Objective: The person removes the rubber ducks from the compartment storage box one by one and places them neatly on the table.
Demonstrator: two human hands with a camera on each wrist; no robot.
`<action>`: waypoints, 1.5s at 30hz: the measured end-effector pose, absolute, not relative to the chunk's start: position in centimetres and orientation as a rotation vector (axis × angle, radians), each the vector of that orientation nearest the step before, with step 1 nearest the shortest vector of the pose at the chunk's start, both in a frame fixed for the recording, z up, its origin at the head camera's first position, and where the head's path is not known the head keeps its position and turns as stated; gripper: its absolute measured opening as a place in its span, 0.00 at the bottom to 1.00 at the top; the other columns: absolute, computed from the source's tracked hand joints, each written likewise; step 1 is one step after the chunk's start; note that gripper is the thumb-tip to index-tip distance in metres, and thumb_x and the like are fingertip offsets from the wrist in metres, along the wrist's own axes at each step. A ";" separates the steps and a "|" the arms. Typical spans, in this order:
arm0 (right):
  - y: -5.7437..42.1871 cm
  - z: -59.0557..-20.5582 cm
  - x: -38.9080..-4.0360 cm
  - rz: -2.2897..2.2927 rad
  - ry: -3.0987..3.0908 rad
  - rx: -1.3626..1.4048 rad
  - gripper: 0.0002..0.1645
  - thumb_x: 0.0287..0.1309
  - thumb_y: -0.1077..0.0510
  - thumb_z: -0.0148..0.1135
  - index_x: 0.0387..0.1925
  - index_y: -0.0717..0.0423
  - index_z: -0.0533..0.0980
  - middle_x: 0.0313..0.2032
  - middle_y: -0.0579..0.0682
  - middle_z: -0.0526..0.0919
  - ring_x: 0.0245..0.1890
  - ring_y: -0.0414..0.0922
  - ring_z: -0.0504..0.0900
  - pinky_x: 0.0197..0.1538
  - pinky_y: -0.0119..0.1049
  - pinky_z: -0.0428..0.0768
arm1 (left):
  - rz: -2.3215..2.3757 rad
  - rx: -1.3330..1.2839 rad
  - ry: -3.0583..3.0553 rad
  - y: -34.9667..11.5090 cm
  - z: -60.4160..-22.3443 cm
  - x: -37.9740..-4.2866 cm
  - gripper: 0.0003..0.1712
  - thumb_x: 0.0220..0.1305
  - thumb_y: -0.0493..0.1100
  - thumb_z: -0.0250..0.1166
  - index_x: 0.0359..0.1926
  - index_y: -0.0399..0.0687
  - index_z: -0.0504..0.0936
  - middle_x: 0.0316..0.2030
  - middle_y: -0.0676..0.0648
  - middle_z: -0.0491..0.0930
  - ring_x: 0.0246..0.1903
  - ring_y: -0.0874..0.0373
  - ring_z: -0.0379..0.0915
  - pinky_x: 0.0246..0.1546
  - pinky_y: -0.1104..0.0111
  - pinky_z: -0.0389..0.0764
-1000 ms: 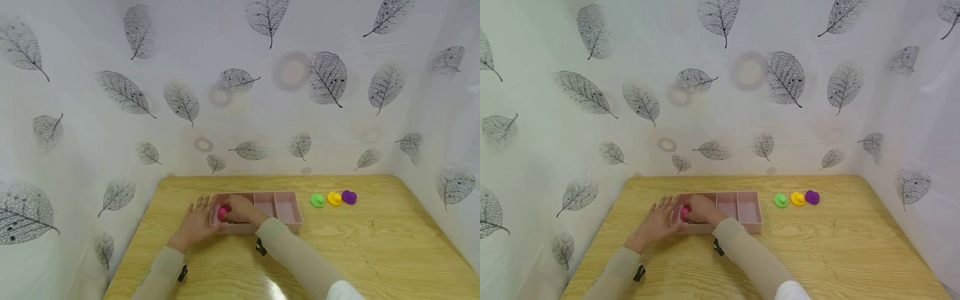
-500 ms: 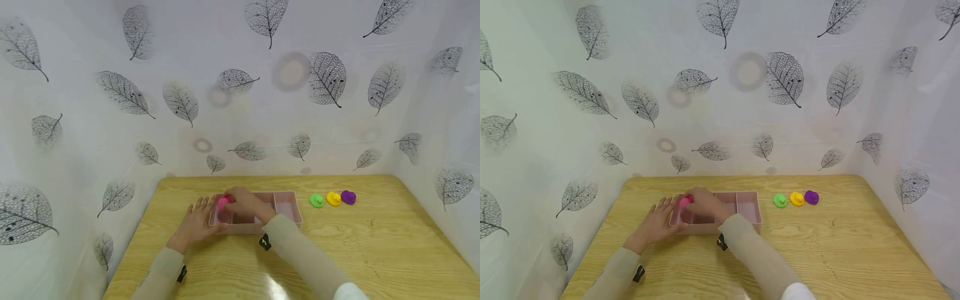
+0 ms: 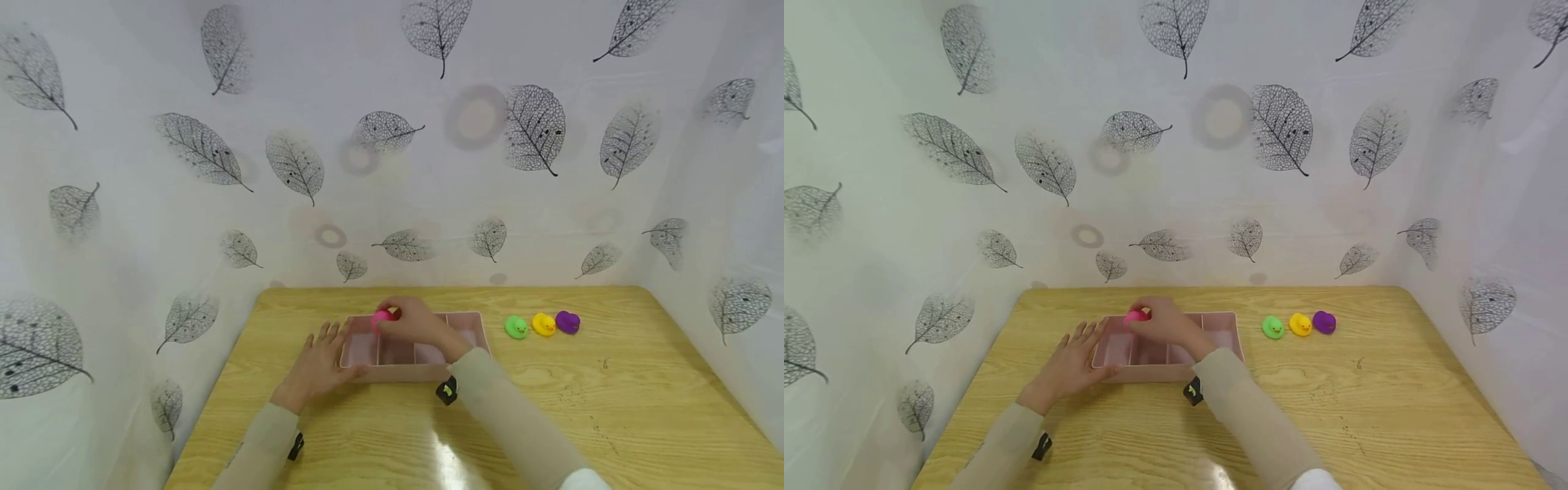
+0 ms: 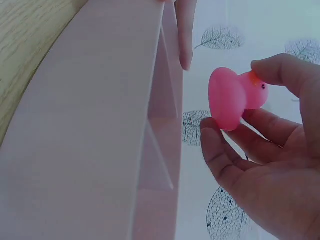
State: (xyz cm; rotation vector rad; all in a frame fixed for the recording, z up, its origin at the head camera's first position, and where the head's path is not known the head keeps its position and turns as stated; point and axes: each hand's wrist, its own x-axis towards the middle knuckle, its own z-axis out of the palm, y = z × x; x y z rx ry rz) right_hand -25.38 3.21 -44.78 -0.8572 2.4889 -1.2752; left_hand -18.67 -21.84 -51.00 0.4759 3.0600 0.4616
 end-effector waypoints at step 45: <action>11.5 -45.1 -25.3 -1.552 2.616 -0.639 0.26 0.62 0.59 0.73 0.61 0.61 0.80 0.51 0.60 0.87 0.46 0.50 0.86 0.48 0.36 0.86 | 0.505 0.449 3.036 -21.8 -51.1 -18.5 0.62 0.65 0.79 0.59 0.86 0.56 0.45 0.78 0.30 0.63 0.81 0.30 0.50 0.77 0.29 0.52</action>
